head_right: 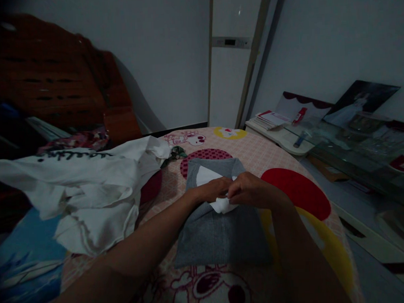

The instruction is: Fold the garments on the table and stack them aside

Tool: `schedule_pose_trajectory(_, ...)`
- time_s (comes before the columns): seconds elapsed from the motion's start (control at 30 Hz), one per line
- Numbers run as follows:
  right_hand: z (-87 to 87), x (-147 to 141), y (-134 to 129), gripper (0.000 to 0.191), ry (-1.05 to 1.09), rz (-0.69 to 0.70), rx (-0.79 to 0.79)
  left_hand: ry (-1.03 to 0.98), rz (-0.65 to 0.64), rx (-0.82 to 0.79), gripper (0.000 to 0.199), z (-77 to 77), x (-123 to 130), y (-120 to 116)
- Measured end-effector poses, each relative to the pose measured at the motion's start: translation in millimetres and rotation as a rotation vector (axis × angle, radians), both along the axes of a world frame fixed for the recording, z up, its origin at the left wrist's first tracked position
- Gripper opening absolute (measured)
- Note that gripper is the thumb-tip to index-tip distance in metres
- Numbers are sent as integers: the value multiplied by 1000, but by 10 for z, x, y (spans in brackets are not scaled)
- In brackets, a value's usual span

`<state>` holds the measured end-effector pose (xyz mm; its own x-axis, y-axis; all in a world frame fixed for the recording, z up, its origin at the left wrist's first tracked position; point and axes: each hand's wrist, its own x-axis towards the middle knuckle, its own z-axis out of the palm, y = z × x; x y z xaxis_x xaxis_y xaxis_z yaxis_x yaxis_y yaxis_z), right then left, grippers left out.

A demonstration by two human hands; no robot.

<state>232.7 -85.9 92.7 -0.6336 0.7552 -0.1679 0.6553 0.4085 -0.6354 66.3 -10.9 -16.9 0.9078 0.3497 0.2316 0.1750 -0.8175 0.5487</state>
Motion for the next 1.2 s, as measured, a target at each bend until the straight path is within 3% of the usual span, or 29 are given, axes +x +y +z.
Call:
schedule_pose_trajectory(0.07,-15,-11,3,18,37,-32,35,-44,29,-112,19,5,-12,11)
schedule_pose_trajectory(0.17,-73,-78,30,21,157,-129,175,-125,142,-443,15,86,-123,59)
schedule_pose_trajectory(0.3,-204,-189,137,17,380,-280,368,-262,343,-878,48,219,-320,133)
schedule_pose_trajectory(0.4,-335,-129,275,19,516,-461,439,-302,385,-1139,70,277,-397,157)
schedule_pose_trajectory(0.47,-439,0,376,22,557,-596,453,-283,393,-1217,76,317,-427,163)
schedule_pose_trajectory(0.6,-690,301,548,27,490,-701,529,-142,286,-999,67,426,-503,177)
schedule_pose_trajectory(0.7,-898,444,654,33,365,-682,597,-27,161,-860,72,473,-568,206)
schedule_pose_trajectory(0.77,-1024,494,726,37,290,-643,633,-18,142,-831,61,468,-611,241)
schedule_pose_trajectory(0.9,-1197,510,841,42,126,-553,681,-1,246,-741,34,389,-677,324)
schedule_pose_trajectory(1.07,-1257,398,852,59,-164,-491,655,122,343,-669,18,284,-628,338)
schedule_pose_trajectory(1.2,-1188,320,884,71,-340,-484,537,128,439,-574,34,273,-537,292)
